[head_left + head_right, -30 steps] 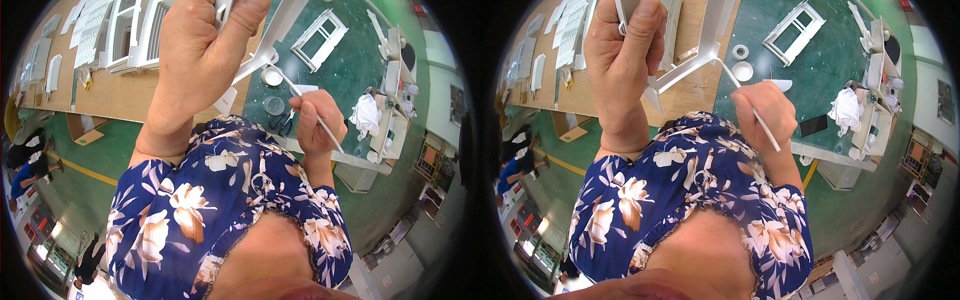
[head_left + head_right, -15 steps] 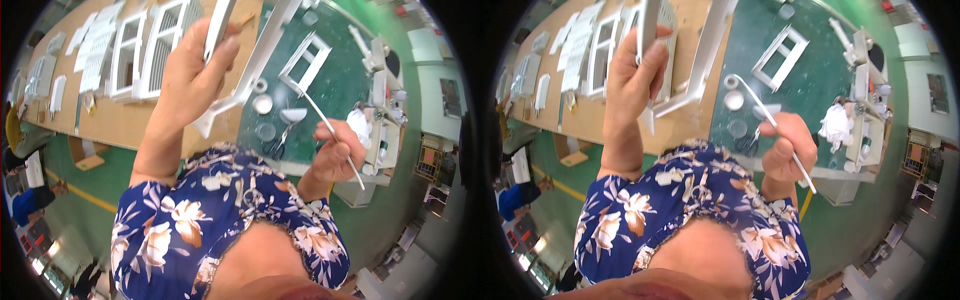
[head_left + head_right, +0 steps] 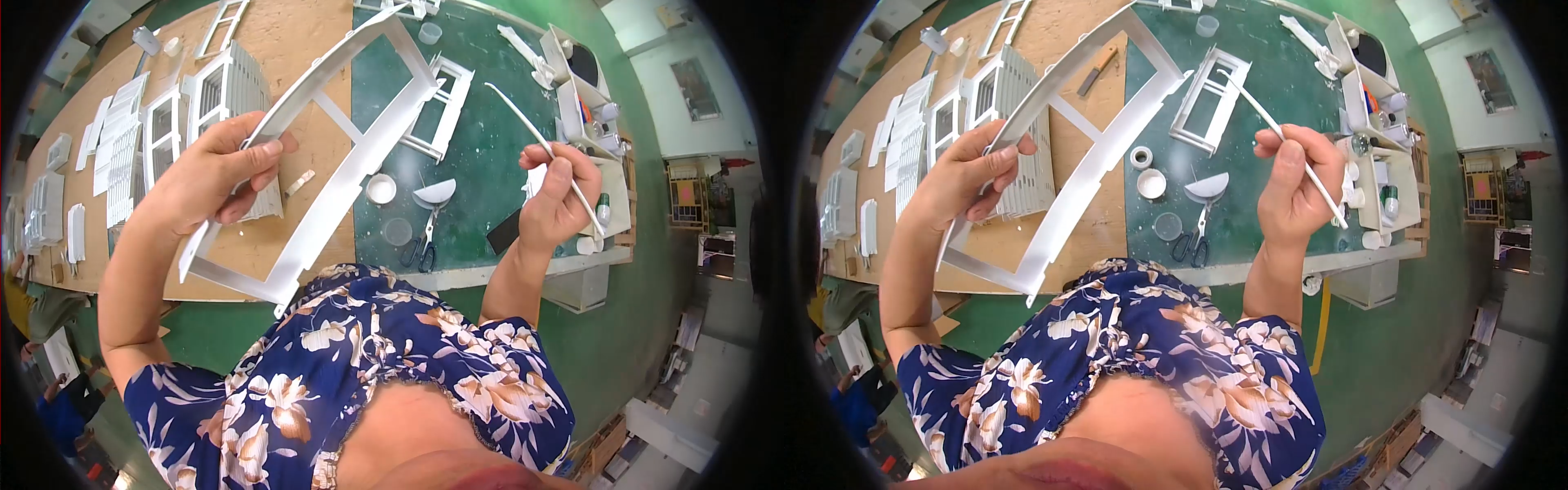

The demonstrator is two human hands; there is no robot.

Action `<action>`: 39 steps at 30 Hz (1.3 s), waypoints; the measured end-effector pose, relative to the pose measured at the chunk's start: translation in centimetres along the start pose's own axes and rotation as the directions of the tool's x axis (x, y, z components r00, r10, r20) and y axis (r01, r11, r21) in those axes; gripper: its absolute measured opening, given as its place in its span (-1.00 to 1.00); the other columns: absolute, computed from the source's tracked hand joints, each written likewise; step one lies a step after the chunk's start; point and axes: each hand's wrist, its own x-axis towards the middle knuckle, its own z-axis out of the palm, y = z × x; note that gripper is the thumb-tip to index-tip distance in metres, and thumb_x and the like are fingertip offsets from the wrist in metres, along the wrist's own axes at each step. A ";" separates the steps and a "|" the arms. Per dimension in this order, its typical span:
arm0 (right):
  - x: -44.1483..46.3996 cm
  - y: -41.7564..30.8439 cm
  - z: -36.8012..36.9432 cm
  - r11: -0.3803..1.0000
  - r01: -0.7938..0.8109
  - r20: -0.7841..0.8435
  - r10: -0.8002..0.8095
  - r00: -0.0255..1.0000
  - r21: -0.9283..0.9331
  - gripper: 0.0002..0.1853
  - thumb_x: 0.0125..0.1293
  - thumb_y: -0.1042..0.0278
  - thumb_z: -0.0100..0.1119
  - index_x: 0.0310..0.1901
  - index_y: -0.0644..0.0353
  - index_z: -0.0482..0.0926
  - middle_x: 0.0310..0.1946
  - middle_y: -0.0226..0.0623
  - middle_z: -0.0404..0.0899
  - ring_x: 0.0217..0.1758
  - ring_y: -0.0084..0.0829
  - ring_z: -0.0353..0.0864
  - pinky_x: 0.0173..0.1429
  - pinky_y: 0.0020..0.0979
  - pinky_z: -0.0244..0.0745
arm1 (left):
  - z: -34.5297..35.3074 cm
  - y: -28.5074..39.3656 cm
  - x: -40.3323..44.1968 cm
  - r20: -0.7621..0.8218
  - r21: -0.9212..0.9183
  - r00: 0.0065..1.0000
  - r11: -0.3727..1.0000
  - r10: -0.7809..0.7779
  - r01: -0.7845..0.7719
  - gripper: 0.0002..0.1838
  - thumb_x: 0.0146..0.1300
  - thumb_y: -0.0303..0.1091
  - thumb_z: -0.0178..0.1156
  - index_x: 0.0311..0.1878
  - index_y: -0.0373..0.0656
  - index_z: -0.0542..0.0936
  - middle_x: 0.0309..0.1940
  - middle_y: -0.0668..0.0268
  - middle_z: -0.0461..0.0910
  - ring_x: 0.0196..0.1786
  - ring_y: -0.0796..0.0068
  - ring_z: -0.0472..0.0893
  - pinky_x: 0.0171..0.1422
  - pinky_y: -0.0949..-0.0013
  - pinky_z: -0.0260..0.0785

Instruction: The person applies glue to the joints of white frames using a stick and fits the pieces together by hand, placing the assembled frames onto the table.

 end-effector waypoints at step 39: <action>-3.2 4.4 2.9 0.960 -0.062 0.216 0.124 0.969 -0.274 -0.96 0.30 0.48 0.10 -0.27 0.23 0.52 -0.45 -0.30 0.61 -0.40 -0.48 0.63 -0.31 -0.49 0.49 | 1.0 1.0 -0.4 0.013 0.149 0.998 0.987 -0.059 0.056 -0.75 0.41 -0.23 0.03 -0.05 -0.23 0.47 -0.64 0.50 0.26 -0.85 0.81 0.20 -0.82 0.70 0.02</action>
